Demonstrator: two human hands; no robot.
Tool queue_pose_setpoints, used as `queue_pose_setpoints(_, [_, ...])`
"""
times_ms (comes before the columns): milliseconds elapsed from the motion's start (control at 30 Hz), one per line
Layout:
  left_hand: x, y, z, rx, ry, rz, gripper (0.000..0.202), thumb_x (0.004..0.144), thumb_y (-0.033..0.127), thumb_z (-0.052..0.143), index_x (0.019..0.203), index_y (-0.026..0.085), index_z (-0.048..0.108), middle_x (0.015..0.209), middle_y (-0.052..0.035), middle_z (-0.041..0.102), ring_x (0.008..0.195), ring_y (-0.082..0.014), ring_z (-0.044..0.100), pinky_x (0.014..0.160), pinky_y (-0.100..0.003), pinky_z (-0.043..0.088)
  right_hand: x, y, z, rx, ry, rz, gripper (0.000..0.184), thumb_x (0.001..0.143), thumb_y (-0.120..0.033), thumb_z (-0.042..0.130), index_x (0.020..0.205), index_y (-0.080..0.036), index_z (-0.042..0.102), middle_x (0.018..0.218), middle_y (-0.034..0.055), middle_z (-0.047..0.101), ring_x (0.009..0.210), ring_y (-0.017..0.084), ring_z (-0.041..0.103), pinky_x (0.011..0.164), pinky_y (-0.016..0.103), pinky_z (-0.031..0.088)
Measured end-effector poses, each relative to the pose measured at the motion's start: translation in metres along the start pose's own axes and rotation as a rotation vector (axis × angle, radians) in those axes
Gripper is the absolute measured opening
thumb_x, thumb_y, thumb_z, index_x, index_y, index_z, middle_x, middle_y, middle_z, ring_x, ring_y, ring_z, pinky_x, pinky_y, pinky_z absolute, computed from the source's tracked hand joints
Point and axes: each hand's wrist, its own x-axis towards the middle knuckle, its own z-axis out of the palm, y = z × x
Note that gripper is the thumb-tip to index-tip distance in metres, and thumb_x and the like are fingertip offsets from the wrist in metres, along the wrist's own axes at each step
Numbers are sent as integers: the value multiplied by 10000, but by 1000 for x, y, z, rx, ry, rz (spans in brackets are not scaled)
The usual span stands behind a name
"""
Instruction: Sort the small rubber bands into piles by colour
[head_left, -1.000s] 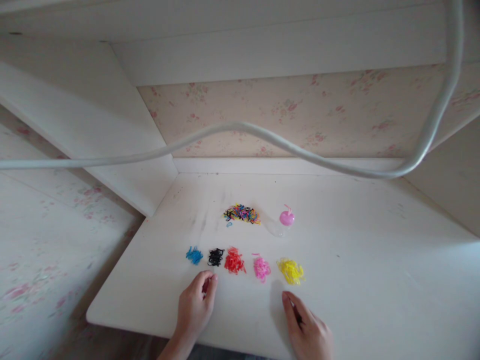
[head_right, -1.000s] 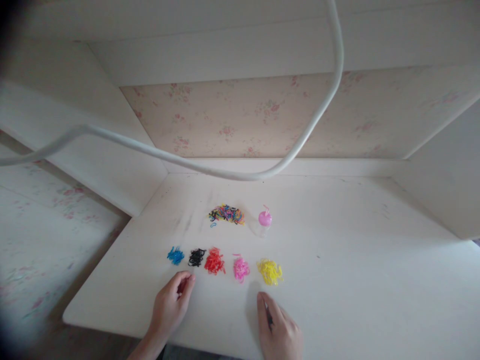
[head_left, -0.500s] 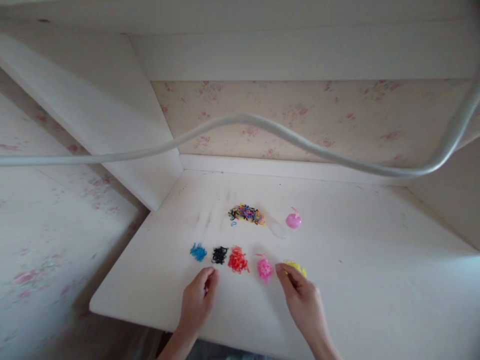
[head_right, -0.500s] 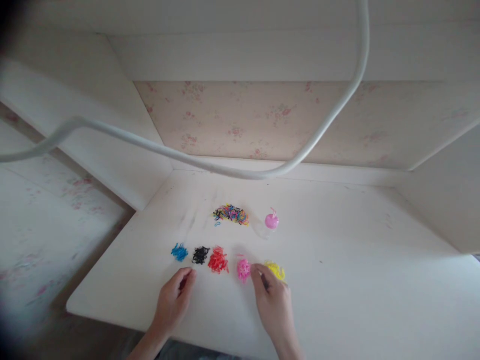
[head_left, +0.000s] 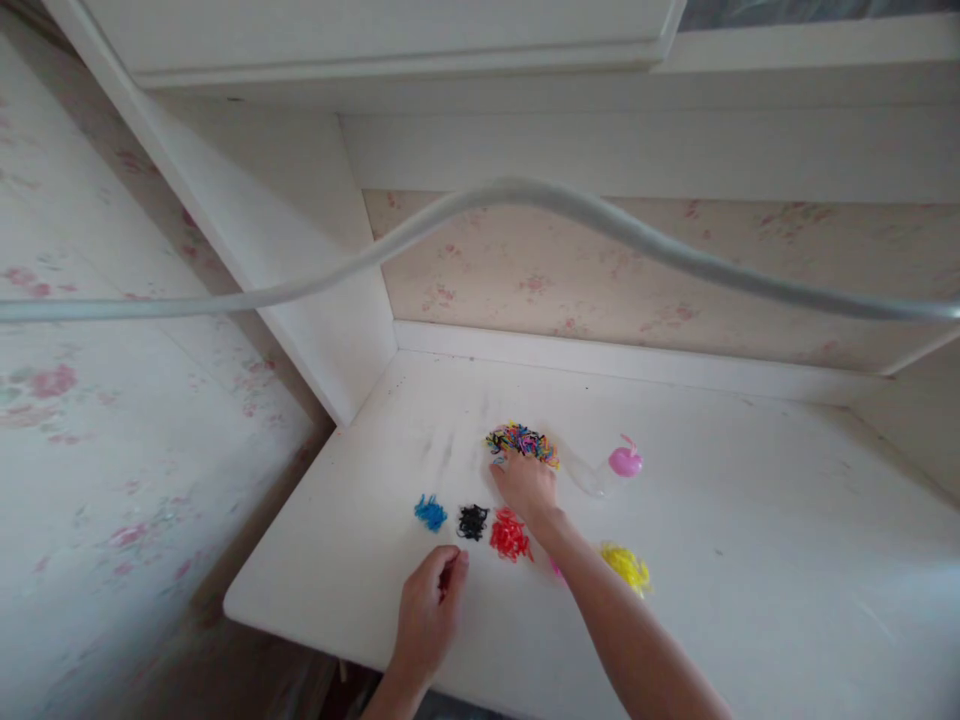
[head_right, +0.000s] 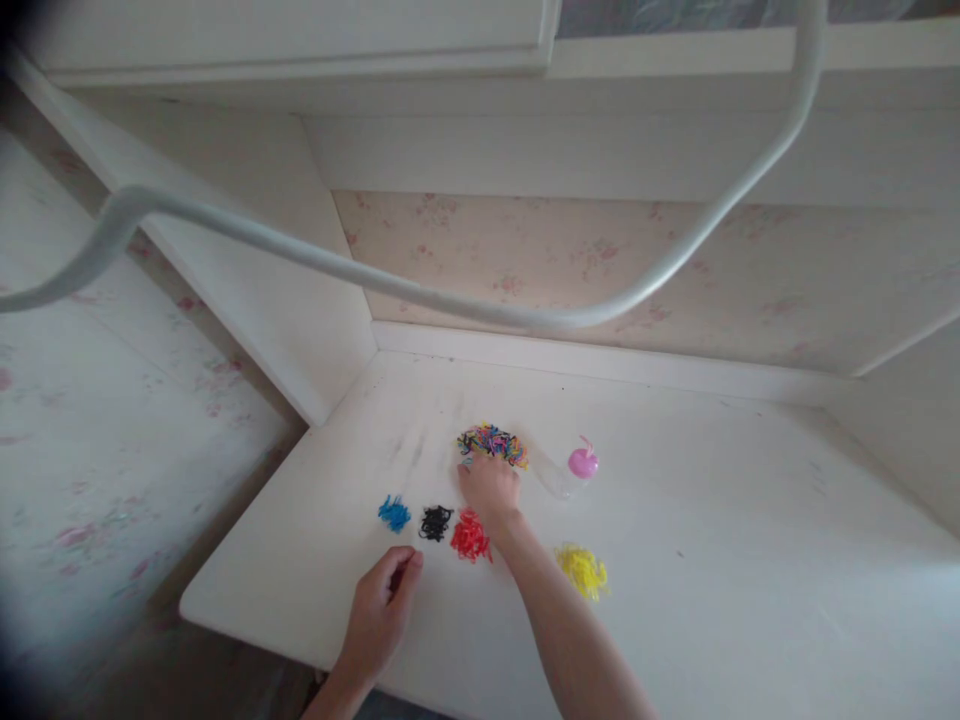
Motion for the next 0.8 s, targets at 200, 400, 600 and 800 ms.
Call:
queue_pose_setpoints(200, [1,1,-1,4,-26,25,341,932,434,400,802,181,589,630,20,540,573,-117,503,549,-202,363,-3,3,1,-42,-11,-16,312,965,-350,416,1068,-161,642,975,85,687,891,195,648,781,356,488])
queue_pose_setpoints(400, [1,1,-2,-4,-25,35,321,931,407,406,779,184,579,626,24,534,570,-110,504,548,-189,366,-27,-4,-1,-3,-42,-140,371,948,-346,347,1092,-280,681,975,59,723,908,198,664,745,268,442])
queue_pose_setpoints(600, [1,2,-2,64,-12,75,304,924,360,406,746,190,584,602,24,546,549,-108,501,524,-180,354,-52,-36,-1,33,-89,-344,350,930,-364,373,1070,-312,689,959,31,734,881,185,673,725,247,434])
queue_pose_setpoints(800, [2,1,-4,51,-27,51,290,925,350,394,816,187,608,656,1,609,566,-120,528,546,-196,370,-52,-61,8,13,-126,-453,312,878,-260,418,876,-233,729,873,75,736,799,217,682,705,284,453])
